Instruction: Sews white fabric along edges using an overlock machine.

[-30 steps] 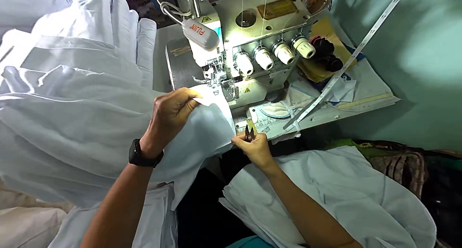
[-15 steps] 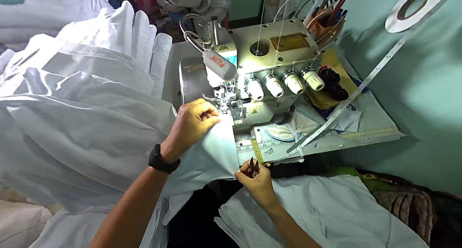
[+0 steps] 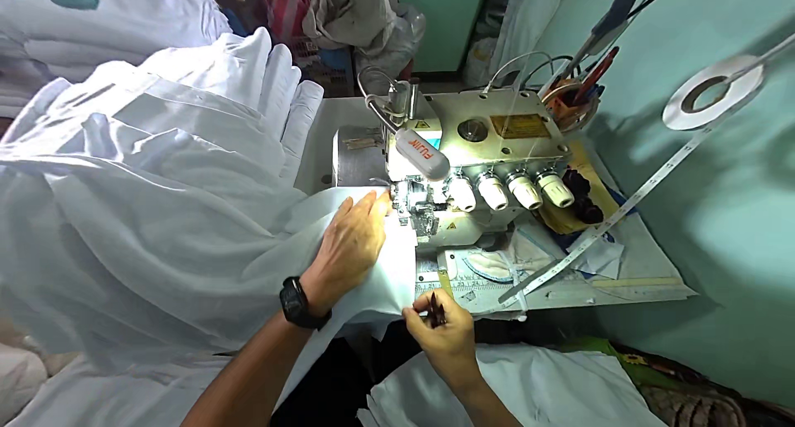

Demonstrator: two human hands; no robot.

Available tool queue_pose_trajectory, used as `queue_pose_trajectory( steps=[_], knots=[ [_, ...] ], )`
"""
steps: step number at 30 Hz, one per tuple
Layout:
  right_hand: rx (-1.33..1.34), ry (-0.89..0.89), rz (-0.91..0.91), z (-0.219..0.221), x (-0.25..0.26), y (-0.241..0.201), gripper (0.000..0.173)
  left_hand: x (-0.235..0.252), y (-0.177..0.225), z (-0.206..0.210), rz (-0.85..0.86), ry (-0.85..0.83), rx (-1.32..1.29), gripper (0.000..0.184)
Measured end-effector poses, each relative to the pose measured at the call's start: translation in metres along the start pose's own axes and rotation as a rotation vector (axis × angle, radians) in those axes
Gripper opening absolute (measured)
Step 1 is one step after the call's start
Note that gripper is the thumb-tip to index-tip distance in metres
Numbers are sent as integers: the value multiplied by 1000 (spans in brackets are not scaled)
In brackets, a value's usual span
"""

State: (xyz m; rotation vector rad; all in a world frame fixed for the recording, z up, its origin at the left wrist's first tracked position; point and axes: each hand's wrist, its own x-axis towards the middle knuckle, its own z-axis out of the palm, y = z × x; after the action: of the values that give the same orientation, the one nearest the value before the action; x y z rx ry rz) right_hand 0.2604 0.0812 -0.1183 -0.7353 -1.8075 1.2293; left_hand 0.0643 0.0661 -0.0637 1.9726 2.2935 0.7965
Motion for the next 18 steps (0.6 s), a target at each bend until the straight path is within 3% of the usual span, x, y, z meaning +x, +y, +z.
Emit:
queue_pose_trajectory(
  steps=[4, 7, 11, 14, 18],
  knots=[
    [54, 77, -42, 11, 31, 0, 3, 31, -17, -7, -4, 17, -46, 21],
    [9, 88, -175, 15, 53, 2, 11, 53, -28, -8, -72, -6, -88, 31],
    [-300, 177, -342, 21, 76, 10, 15, 77, -42, -12, -192, 1, -120, 39],
    [-468, 210, -352, 25, 79, 6, 18, 92, -61, -11, -276, 31, -131, 53],
    [-348, 132, -353, 23, 70, 9, 18, 101, -82, -10, -443, 147, -245, 64]
  ],
)
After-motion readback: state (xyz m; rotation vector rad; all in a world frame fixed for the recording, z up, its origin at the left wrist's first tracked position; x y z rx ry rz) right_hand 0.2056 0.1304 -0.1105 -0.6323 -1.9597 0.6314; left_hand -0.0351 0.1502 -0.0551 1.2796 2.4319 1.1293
